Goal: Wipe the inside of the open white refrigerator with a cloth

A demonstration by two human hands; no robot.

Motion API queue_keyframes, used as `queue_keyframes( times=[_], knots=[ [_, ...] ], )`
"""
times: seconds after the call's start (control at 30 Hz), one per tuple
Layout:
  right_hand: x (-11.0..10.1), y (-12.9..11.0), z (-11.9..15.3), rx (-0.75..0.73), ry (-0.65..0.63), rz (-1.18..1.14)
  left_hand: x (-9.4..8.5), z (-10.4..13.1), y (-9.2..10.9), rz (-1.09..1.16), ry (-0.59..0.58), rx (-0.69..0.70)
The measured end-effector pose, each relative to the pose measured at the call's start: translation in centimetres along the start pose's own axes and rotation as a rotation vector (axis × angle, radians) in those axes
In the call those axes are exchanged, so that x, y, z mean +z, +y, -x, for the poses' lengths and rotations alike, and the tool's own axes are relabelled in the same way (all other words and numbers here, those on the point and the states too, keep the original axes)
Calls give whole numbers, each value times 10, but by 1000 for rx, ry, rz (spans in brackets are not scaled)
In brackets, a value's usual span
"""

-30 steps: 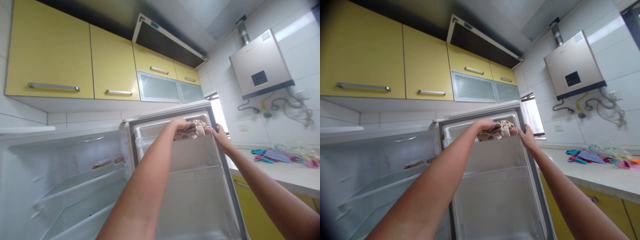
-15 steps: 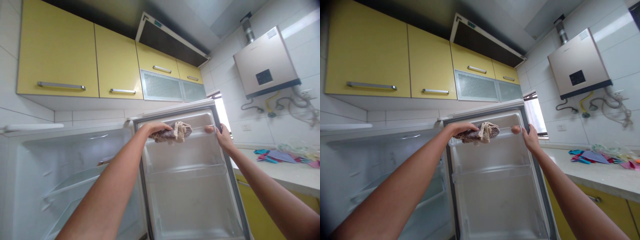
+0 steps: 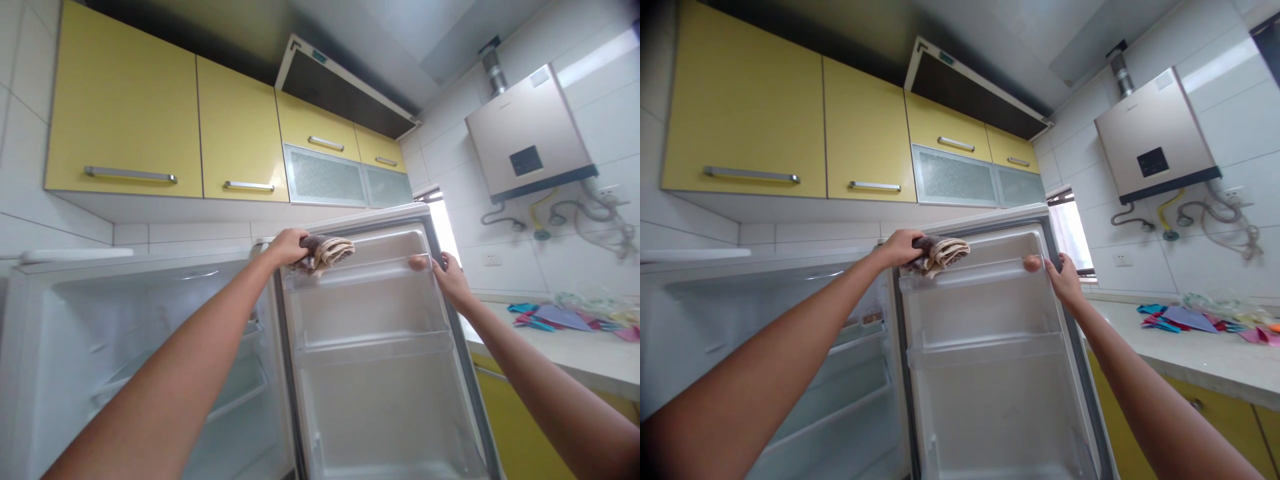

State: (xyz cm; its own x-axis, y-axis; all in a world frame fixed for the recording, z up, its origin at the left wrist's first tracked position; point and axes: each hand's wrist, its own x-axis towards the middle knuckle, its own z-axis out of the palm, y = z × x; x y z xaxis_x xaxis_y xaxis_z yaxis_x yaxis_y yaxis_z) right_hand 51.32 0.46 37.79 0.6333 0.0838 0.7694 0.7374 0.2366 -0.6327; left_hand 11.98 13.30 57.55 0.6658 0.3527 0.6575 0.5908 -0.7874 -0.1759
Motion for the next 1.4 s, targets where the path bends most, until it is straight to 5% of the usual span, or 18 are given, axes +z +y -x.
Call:
queue_keyframes(
  times=[0.1, 0.3, 0.5, 0.73, 0.87, 1.0, 1.2, 1.4],
  knots=[
    [-2, -6, 2, 48, -26, -5, 6, 1, 9, -147, 53, 21],
    [-3, -12, 7, 84, -33, -34, 26, -4, 21, -354, -172, 161],
    [-1, -13, 8, 82, -10, -50, 36, -10, 38, -435, -83, 272],
    [3, -9, 6, 26, 31, -55, 48, -40, 113, -422, -25, 483],
    [1, -5, 5, -2, 34, -56, 57, -62, 163, -395, 40, 500],
    [1, -2, 5, -6, 16, -62, 62, -70, 185, -387, 84, 462],
    [1, -1, 6, 15, 7, -63, 61, -59, 161, -402, 91, 369],
    [-3, 0, 7, 56, -10, -52, 51, -35, 89, -432, 42, 277]
  ],
)
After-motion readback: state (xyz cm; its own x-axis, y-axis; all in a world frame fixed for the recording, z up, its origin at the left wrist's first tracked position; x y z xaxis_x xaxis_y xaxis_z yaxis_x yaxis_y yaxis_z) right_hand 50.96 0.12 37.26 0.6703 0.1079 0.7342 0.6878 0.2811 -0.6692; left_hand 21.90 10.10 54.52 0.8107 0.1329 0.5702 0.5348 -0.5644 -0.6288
